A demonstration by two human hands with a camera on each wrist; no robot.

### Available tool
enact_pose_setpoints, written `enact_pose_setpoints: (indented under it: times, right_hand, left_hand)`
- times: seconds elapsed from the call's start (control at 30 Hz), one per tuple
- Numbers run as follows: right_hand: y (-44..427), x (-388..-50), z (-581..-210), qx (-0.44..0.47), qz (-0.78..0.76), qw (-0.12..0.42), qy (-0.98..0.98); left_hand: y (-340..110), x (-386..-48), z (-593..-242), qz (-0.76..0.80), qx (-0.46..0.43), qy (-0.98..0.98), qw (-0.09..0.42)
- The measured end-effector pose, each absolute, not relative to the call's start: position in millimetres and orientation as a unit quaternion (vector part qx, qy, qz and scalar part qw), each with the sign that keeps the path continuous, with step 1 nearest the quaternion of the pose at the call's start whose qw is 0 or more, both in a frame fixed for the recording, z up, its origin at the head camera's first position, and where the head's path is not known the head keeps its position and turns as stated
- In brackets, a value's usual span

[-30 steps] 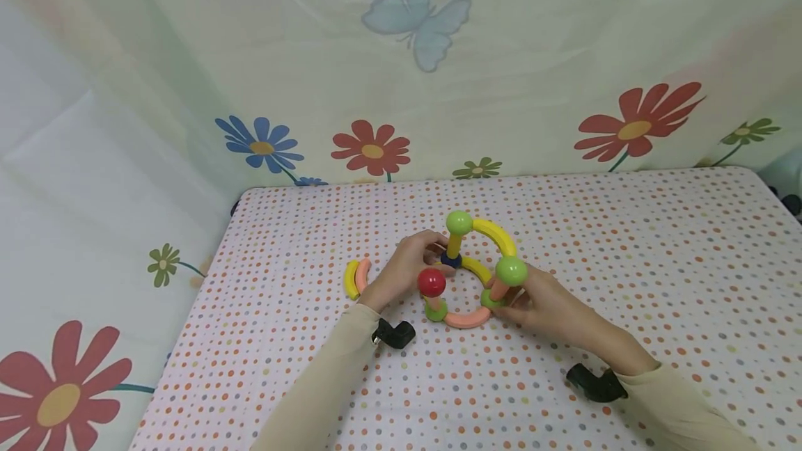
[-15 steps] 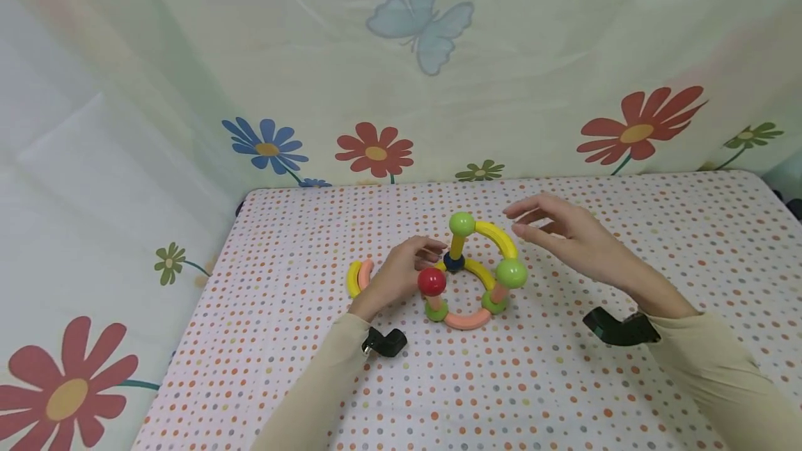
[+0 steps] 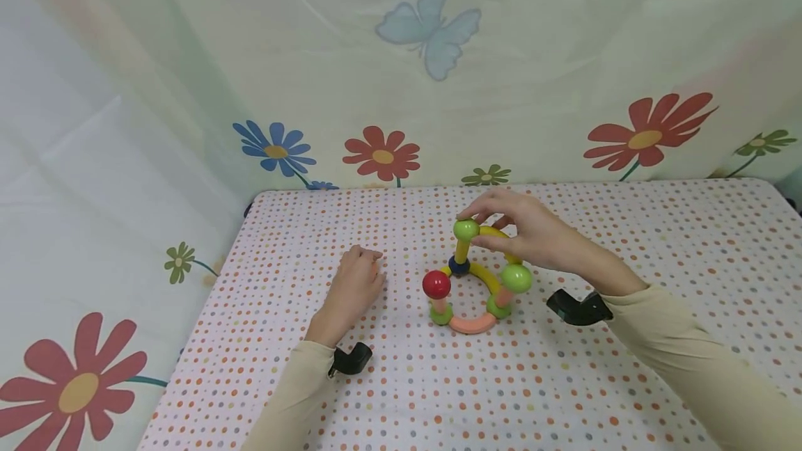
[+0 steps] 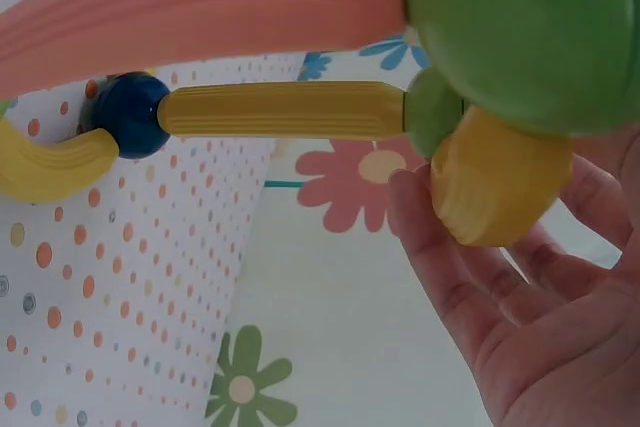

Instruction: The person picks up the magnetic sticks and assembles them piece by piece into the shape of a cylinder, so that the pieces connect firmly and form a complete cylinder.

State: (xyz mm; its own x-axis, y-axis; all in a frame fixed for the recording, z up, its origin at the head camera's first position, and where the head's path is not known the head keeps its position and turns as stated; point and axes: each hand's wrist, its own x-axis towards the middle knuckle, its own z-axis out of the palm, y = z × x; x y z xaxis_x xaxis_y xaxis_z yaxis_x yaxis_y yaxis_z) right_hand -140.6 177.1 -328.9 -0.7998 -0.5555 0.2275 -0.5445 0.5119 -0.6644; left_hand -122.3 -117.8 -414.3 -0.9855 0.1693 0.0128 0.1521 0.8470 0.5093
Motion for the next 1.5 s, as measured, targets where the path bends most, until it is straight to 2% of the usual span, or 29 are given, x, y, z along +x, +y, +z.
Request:
enact_pose_setpoints:
  times: [0.43, 0.57, 0.77, 0.97, 1.23, 1.5]
  right_hand:
    - [172, -143, -332, -0.321, -0.385, 0.005, 0.865]
    - [172, -142, -333, -0.319, -0.386, 0.005, 0.866]
    - [173, -142, -333, -0.32, -0.383, 0.004, 0.867]
    - [173, -142, -334, -0.315, -0.382, 0.007, 0.869]
    - [175, -143, -334, -0.315, -0.394, 0.012, 0.864]
    - [175, -143, -335, -0.314, -0.398, 0.016, 0.862]
  left_hand:
    - [-110, -122, -416, 0.234, 0.094, 0.966, 0.056]
    - [-107, -122, -416, 0.224, 0.115, 0.967, 0.045]
    - [-107, -127, -415, 0.31, 0.132, 0.94, 0.059]
    - [-104, -133, -397, 0.423, 0.122, 0.892, 0.105]
    - [-84, -142, -357, 0.445, 0.175, 0.874, 0.088]
    - [-71, -146, -346, 0.467, 0.216, 0.849, 0.124]
